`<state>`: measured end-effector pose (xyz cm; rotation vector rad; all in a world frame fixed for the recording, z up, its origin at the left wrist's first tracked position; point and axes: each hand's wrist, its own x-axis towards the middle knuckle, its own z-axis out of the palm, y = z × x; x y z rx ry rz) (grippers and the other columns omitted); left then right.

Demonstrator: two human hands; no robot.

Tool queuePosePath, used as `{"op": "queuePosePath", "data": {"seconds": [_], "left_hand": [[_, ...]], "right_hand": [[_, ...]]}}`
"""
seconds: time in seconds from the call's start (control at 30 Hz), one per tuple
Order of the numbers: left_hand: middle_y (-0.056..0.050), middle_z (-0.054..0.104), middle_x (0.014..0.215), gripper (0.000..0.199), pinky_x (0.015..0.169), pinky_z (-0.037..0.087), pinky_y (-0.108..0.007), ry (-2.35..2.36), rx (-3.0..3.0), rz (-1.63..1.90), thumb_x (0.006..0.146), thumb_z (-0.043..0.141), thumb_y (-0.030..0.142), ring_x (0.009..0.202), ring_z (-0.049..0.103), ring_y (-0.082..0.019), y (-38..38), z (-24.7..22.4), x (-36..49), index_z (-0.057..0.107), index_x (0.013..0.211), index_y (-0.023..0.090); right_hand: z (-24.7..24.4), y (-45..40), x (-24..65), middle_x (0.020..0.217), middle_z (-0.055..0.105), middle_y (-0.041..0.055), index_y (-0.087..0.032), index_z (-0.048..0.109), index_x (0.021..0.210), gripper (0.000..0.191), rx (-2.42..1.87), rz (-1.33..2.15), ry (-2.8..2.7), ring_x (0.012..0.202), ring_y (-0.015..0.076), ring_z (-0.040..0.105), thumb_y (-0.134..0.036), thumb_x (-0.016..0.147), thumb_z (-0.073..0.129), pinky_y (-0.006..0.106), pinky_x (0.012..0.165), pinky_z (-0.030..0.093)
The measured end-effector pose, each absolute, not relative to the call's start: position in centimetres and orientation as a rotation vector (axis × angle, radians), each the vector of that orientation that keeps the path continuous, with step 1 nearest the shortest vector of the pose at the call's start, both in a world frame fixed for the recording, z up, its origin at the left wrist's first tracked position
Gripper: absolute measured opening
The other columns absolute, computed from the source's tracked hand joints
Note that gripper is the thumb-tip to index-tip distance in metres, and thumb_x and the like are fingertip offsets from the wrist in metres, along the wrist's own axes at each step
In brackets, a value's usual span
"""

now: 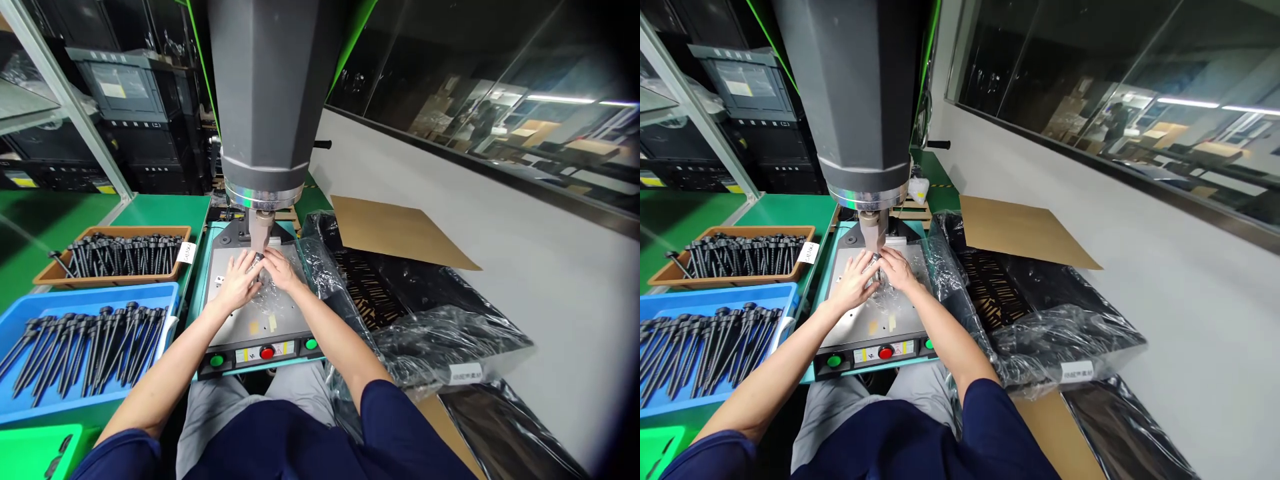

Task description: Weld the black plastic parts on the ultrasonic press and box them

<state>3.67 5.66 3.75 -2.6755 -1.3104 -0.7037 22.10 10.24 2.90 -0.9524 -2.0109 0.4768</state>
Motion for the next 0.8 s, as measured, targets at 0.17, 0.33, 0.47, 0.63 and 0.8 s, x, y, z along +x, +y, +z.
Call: {"op": "queuePosePath", "data": {"seconds": [0.17,0.33,0.47,0.63,0.8], "left_hand": [[-0.020,0.023,0.158,0.071,0.112,0.024,-0.062,-1.274,-2.717,-0.901,0.089,0.046,0.021,0.148,0.015,-0.034,5.6,2.4,3.3,0.017,0.154,0.016],[-0.016,0.031,0.156,0.065,0.111,0.026,-0.062,-1.268,-2.612,-0.893,0.088,0.045,0.017,0.148,0.012,-0.036,5.7,2.8,2.8,0.031,0.151,0.020],[-0.017,0.029,0.157,0.059,0.110,0.025,-0.063,-1.277,-2.545,-0.919,0.087,0.046,0.017,0.148,0.014,-0.036,5.7,3.2,2.8,0.041,0.146,0.020],[-0.019,0.031,0.155,0.055,0.110,0.026,-0.063,-1.281,-2.540,-0.961,0.087,0.047,0.019,0.147,0.017,-0.037,5.5,3.3,3.1,0.045,0.143,0.020],[-0.019,0.031,0.155,0.059,0.108,0.030,-0.061,-1.266,-2.560,-0.998,0.087,0.048,0.020,0.146,0.020,-0.037,5.5,3.3,3.1,0.040,0.145,0.021]], "right_hand": [[2.2,9.9,21.5,0.141,0.051,0.0123,-0.018,0.056,0.132,0.042,-0.987,0.560,-1.909,0.133,0.0219,0.045,-0.036,0.095,0.049,0.038,0.115,0.033],[2.8,9.7,21.6,0.141,0.050,0.0116,-0.018,0.056,0.131,0.044,-0.970,0.483,-1.929,0.133,0.0220,0.044,-0.029,0.088,0.058,0.037,0.115,0.033],[3.6,9.3,21.8,0.143,0.048,0.0107,-0.020,0.056,0.132,0.049,-1.055,0.414,-1.988,0.133,0.0246,0.044,-0.029,0.084,0.063,0.041,0.115,0.033],[4.0,9.3,21.9,0.145,0.044,0.0137,-0.017,0.053,0.135,0.059,-1.122,0.517,-2.032,0.135,0.0276,0.041,-0.033,0.080,0.069,0.044,0.115,0.032],[4.2,9.2,22.2,0.150,0.038,0.0150,-0.016,0.045,0.142,0.067,-1.106,0.619,-2.019,0.140,0.0272,0.035,-0.032,0.081,0.068,0.043,0.118,0.027]]}}
